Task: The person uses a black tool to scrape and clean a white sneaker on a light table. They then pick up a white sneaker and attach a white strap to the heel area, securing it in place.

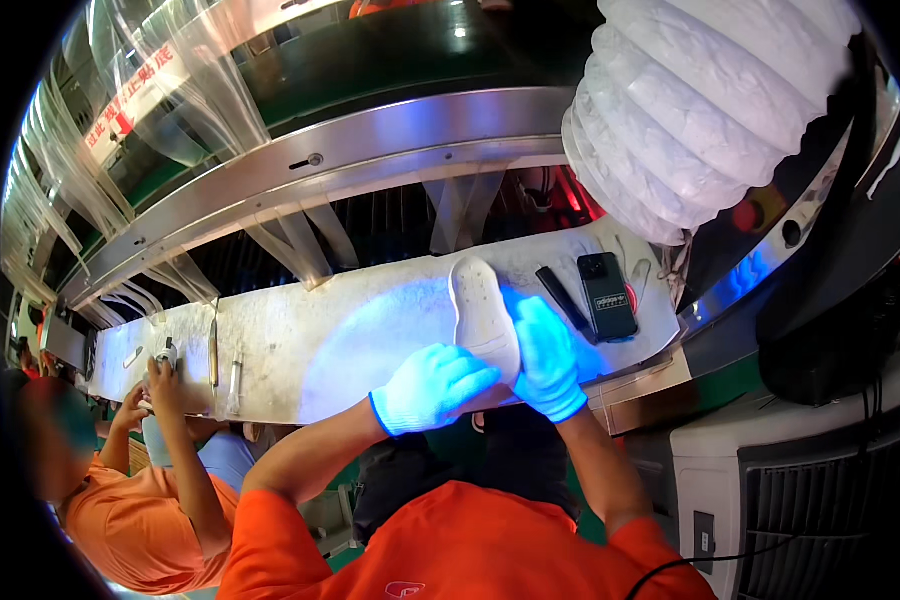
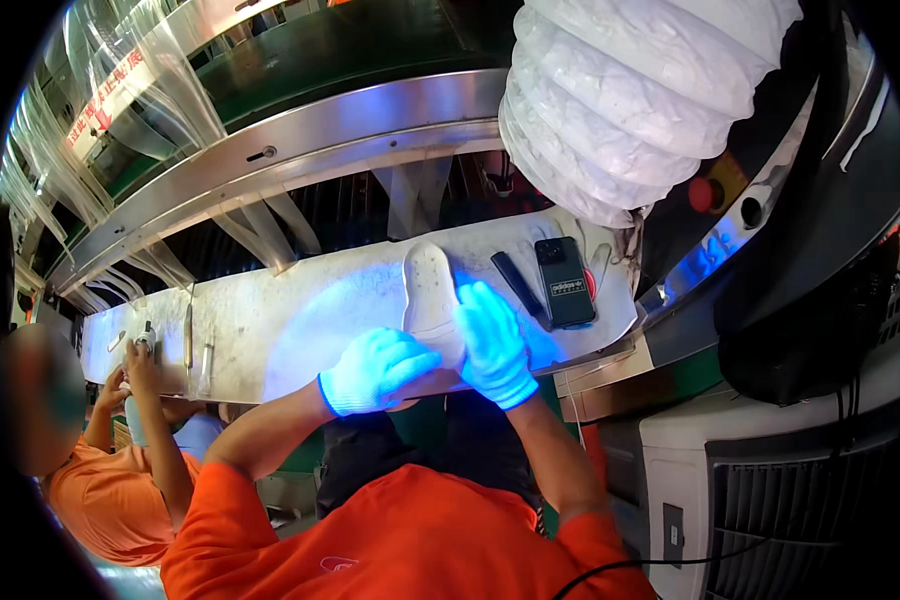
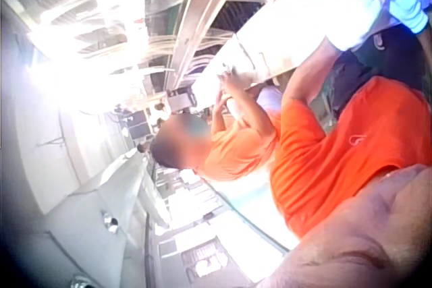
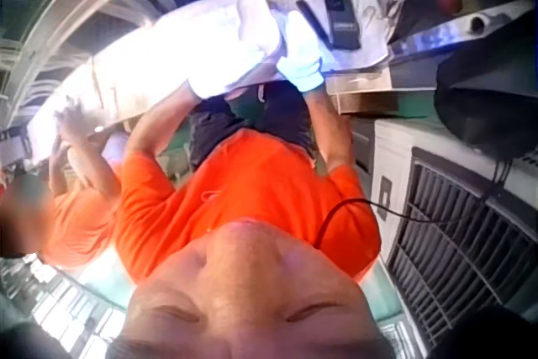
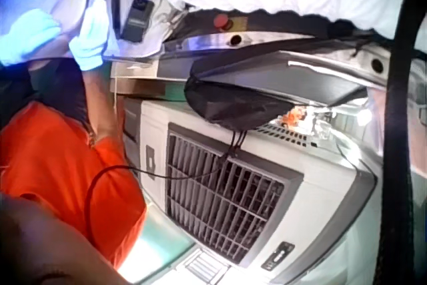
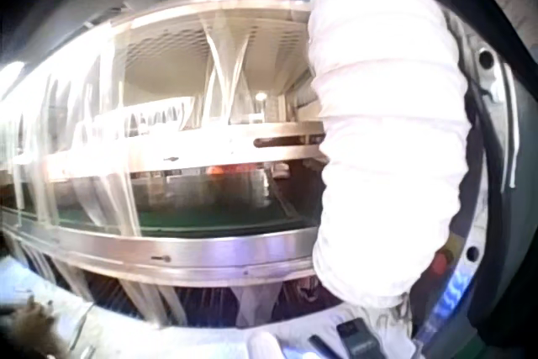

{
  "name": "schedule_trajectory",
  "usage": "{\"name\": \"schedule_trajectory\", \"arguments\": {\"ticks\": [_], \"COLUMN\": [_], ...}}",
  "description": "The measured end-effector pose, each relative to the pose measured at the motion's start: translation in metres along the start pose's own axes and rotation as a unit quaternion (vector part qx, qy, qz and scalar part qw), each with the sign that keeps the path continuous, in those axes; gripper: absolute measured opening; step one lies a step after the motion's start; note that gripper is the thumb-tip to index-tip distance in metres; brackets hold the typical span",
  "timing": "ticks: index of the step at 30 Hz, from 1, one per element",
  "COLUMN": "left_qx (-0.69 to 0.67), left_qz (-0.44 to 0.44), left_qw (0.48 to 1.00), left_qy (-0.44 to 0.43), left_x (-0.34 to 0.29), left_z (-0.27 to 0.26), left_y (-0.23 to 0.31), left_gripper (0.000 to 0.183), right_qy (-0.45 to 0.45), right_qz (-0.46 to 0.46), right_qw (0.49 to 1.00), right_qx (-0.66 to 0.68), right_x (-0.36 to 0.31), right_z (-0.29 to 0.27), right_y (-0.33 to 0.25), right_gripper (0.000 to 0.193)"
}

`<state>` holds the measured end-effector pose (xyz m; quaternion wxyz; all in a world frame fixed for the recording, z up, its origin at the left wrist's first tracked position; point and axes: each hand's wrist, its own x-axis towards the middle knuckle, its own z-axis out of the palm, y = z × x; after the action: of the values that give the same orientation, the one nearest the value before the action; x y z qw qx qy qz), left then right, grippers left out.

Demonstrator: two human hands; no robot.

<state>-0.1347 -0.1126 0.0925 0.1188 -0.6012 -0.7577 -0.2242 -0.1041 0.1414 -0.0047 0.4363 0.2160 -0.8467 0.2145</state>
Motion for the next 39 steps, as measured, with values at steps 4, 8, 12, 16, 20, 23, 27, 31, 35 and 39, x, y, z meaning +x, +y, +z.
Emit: {"name": "schedule_trajectory", "arguments": {"ticks": [4, 8, 12, 16, 20, 23, 27, 31, 35, 39], "left_qx": [-0.138, -0.118, -0.078, -0.031, 0.008, 0.028, 0.009, -0.164, -0.315, -0.496], "left_qz": [-0.102, -0.178, -0.338, -0.340, -0.363, -0.394, -0.419, -0.389, -0.323, -0.432], "left_qw": [0.985, 0.975, 0.934, 0.939, 0.918, 0.911, 0.908, 0.885, 0.819, 0.569], "left_qy": [-0.021, 0.067, 0.091, -0.047, -0.161, -0.121, -0.014, 0.198, 0.355, 0.494], "left_x": [0.033, 0.099, 0.191, 0.256, 0.281, 0.274, 0.246, 0.220, 0.157, 0.027], "left_z": [-0.013, 0.017, 0.066, 0.147, 0.199, 0.200, 0.171, 0.116, 0.069, 0.030], "left_y": [0.001, -0.069, -0.137, -0.240, -0.289, -0.319, -0.332, -0.332, -0.307, -0.283], "left_gripper": [0.047, 0.056, 0.069, 0.064, 0.061, 0.055, 0.047, 0.040, 0.032, 0.028], "right_qy": [-0.179, -0.216, -0.144, -0.163, -0.163, -0.155, -0.144, -0.141, -0.138, -0.128], "right_qz": [0.074, 0.017, 0.041, 0.067, 0.085, 0.104, 0.125, 0.125, 0.124, 0.102], "right_qw": [0.974, 0.976, 0.989, 0.984, 0.983, 0.982, 0.981, 0.981, 0.982, 0.986], "right_qx": [0.114, 0.013, 0.010, 0.011, 0.020, 0.041, 0.031, 0.049, 0.043, 0.043], "right_x": [0.006, 0.003, 0.012, -0.001, -0.010, -0.008, -0.002, -0.001, -0.004, -0.005], "right_z": [0.000, 0.004, 0.000, 0.008, 0.006, -0.001, -0.004, -0.002, 0.002, 0.009], "right_y": [-0.002, 0.005, 0.004, 0.004, 0.007, 0.009, 0.008, 0.009, 0.015, 0.014], "right_gripper": [0.055, 0.047, 0.049, 0.047, 0.047, 0.047, 0.047, 0.046, 0.054, 0.051]}}
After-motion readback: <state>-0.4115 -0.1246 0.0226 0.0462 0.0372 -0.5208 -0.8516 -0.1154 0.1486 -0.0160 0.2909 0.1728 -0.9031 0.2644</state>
